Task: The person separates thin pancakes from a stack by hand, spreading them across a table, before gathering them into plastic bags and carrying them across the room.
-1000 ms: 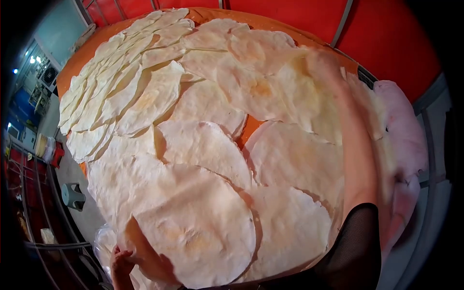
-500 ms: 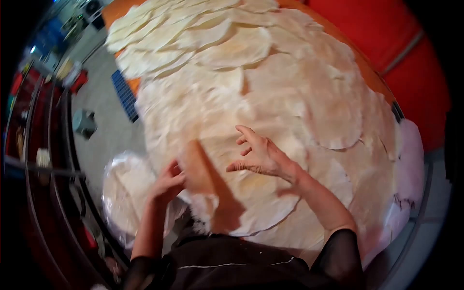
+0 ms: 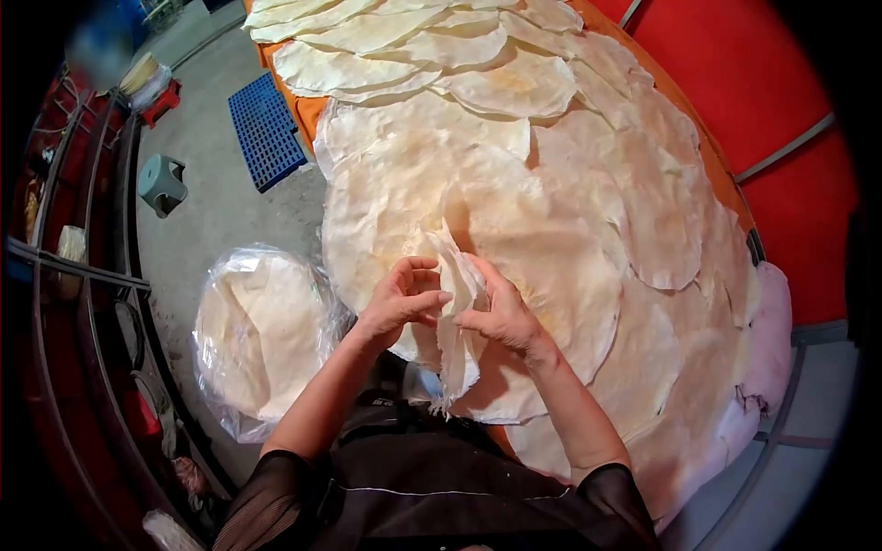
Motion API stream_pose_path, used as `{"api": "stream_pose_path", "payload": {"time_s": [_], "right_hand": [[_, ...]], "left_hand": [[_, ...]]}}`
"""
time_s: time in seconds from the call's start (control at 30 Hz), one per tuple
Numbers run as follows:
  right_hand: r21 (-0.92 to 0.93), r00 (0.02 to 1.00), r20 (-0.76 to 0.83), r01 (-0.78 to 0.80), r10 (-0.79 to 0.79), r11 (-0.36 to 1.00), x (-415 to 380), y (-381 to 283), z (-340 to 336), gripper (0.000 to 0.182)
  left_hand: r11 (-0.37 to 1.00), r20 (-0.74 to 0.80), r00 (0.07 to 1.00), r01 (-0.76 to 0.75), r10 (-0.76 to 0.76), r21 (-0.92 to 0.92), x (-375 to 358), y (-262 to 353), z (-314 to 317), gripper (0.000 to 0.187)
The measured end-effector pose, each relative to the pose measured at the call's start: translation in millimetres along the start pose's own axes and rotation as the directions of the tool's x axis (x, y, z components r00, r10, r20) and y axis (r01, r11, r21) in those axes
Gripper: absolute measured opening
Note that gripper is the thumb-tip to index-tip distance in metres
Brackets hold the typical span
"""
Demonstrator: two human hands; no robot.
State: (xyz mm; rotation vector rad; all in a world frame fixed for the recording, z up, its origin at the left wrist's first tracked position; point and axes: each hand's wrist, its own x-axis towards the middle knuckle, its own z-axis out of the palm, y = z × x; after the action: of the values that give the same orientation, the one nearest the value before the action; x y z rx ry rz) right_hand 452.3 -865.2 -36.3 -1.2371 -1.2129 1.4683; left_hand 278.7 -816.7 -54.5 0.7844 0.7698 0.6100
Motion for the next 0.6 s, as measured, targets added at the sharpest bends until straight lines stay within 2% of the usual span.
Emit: {"api": "stream_pose_path", "payload": {"time_s": [0.03,0.13,0.23,0.27,0.33,0.37,0.4,0.43,0.47,0.5,0.57,0.6], "right_hand": [[0.076,1.0,0.024,-0.018,0.016,0.997,-1,0,1,0.072],[0.354,0.988,-0.118,-0.049,0.096,0.934,-1,1,18,0.05],[0.212,0.918,-0.389,0.016,0.07,0.977,12,32,27,0.032],[0.015,0.896,-0.444,0.001,0.006,1.0,14,38,27,0.023],[0.101,0.865,-0.494,-0.037,0.083,0.994,12,40,23,0.023],[0.143,0.847,-0.518,-0.048,0.116,0.989,10,39,19,0.024],[0.439,0.889,-0.444,0.111,0.108,0.892,5,37,11,0.027],[0.492,0.877,-0.452,0.09,0.165,0.866,-9,12,3,0.022],[0.552,0.882,-0.43,0.089,0.191,0.829,-20,-2,-8,0.023],[0.609,0.89,-0.402,0.086,0.214,0.788,-28,-11,-16,0.024],[0.596,0.867,-0.447,0.107,0.219,0.796,-37,-23,-19,0.026],[0.591,0.855,-0.468,0.113,0.225,0.799,-41,-24,-17,0.026]], "left_hand": [[1.0,-0.02,1.0,0.009,-0.009,0.013,1,1,0,0.055],[0.994,-0.114,0.989,0.101,-0.095,0.047,-1,12,5,0.045],[0.961,-0.134,0.991,0.021,0.017,0.276,6,3,8,0.032],[0.949,-0.124,0.989,-0.043,0.086,0.311,7,-1,6,0.028],[0.911,-0.087,0.973,-0.165,0.213,0.378,10,-13,-4,0.022],[0.871,-0.069,0.973,-0.165,0.221,0.463,12,-13,-11,0.017],[0.881,-0.08,0.97,-0.172,0.23,0.44,11,-12,-17,0.016],[0.891,-0.097,0.965,-0.182,0.242,0.416,9,-11,-23,0.016],[0.966,-0.139,0.98,-0.108,0.144,0.235,2,-3,-25,0.014],[0.991,-0.118,0.984,-0.129,0.133,0.048,2,-3,-34,0.014],[0.981,-0.121,0.98,-0.168,0.156,-0.094,-8,14,-24,0.015],[0.977,-0.155,0.968,-0.207,0.198,-0.044,-5,13,-18,0.016]]}}
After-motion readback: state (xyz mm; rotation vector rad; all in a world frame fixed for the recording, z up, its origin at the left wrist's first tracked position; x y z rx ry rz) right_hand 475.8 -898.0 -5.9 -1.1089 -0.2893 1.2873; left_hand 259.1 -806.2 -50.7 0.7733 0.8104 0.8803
